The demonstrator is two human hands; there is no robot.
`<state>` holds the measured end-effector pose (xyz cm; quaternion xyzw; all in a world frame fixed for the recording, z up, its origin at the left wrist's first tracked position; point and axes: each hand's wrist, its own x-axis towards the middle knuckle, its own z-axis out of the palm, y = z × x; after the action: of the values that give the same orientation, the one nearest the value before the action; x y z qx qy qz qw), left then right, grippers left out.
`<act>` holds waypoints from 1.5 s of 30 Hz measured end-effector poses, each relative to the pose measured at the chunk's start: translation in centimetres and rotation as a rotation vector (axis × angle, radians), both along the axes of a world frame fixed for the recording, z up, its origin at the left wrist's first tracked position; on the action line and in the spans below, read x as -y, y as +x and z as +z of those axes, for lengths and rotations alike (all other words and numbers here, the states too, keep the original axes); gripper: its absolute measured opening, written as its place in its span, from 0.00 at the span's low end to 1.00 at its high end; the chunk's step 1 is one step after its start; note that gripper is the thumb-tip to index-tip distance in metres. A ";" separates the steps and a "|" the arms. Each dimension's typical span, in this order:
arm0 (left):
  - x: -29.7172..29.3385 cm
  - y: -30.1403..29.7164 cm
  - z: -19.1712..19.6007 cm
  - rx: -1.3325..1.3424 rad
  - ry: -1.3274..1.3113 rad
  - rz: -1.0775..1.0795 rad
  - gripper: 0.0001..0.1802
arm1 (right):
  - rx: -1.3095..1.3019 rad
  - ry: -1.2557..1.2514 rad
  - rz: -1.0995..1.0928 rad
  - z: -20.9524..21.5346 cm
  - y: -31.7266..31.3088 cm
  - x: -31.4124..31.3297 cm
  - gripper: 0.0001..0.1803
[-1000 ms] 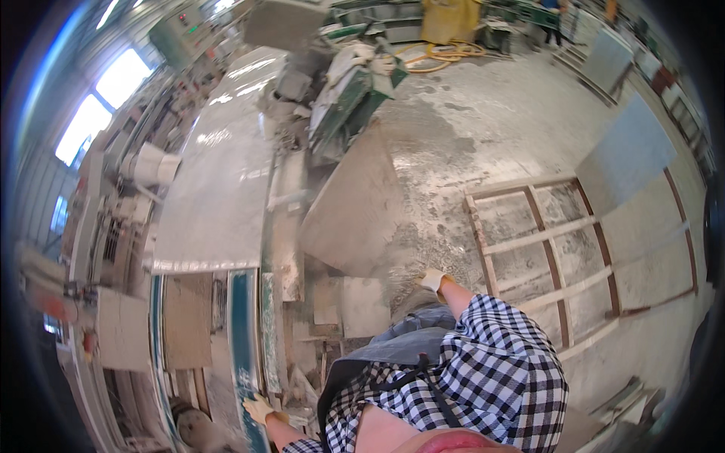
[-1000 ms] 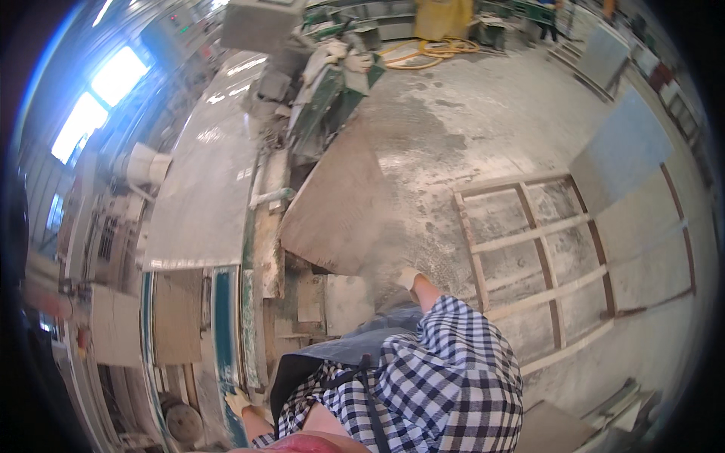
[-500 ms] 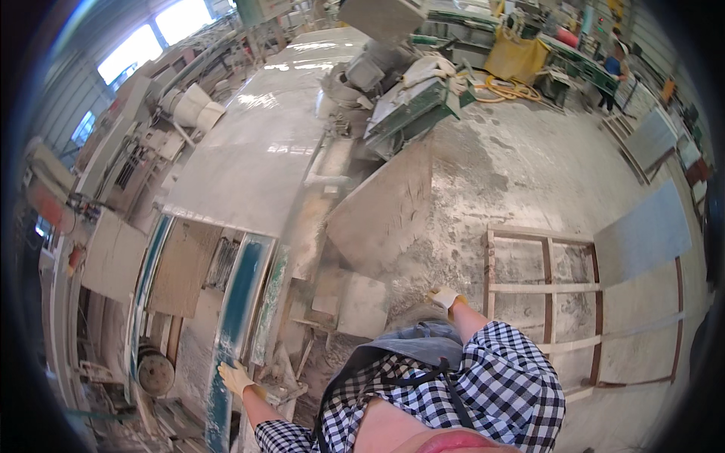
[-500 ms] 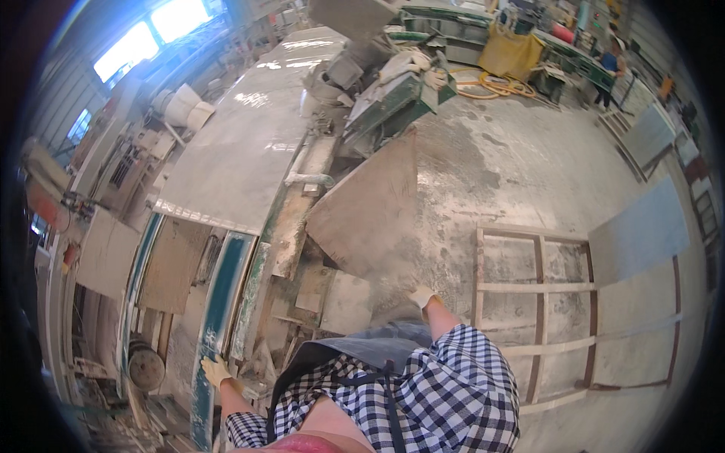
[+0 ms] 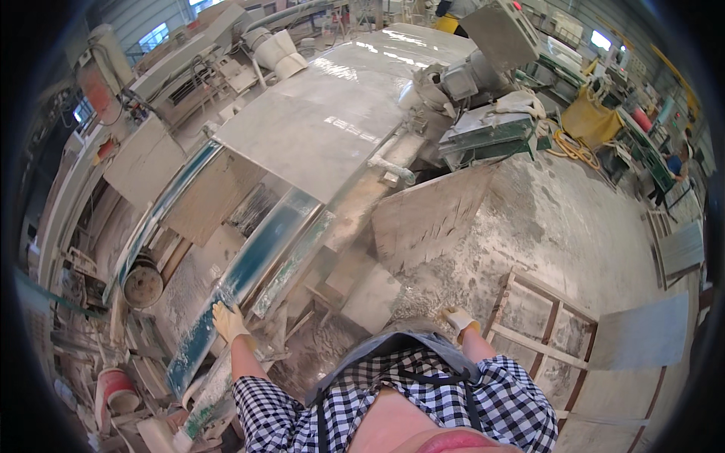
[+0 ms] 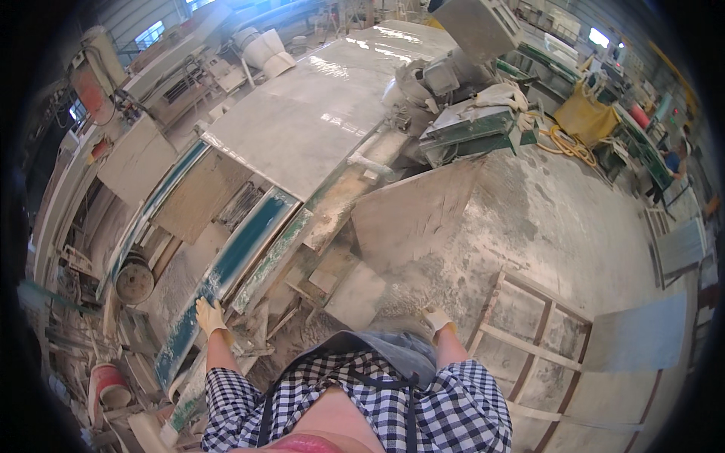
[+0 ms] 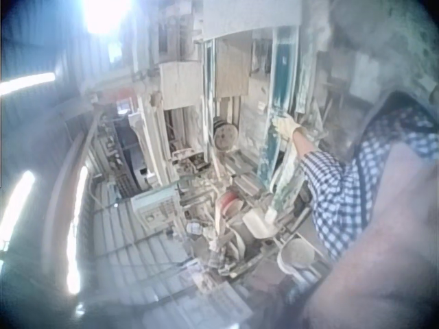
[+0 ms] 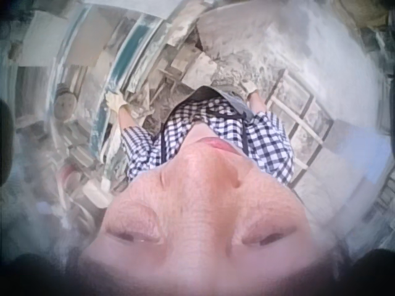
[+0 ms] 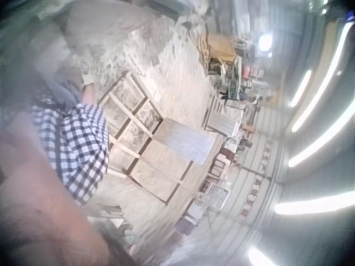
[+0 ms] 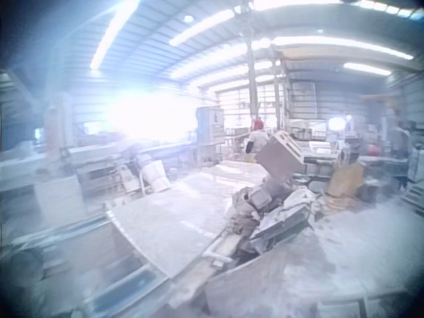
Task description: The person repeatedly picks up large rectangular tiles from a conveyor, wipes their surfaces with gloved hands, and places them onto a nearby wooden rack. The person also adjusts tiles on the conveyor and briefly wipes the conveyor surface.
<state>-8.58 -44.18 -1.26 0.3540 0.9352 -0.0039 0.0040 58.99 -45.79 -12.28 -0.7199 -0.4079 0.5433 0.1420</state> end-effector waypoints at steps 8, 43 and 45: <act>0.3 0.9 1.2 0.040 0.015 0.022 0.36 | 0.054 0.012 0.032 -2.1 0.4 0.0 0.24; 0.8 -0.4 0.1 0.046 0.049 0.023 0.36 | 0.040 0.029 0.028 0.4 0.0 -0.2 0.26; 0.8 -0.2 0.5 0.048 0.035 0.021 0.36 | 0.019 0.056 0.028 -0.8 0.3 -0.3 0.26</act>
<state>-8.80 -45.01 -0.77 0.3442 0.9385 0.0210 0.0201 59.25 -45.51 -13.11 -0.7149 -0.4343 0.5269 0.1507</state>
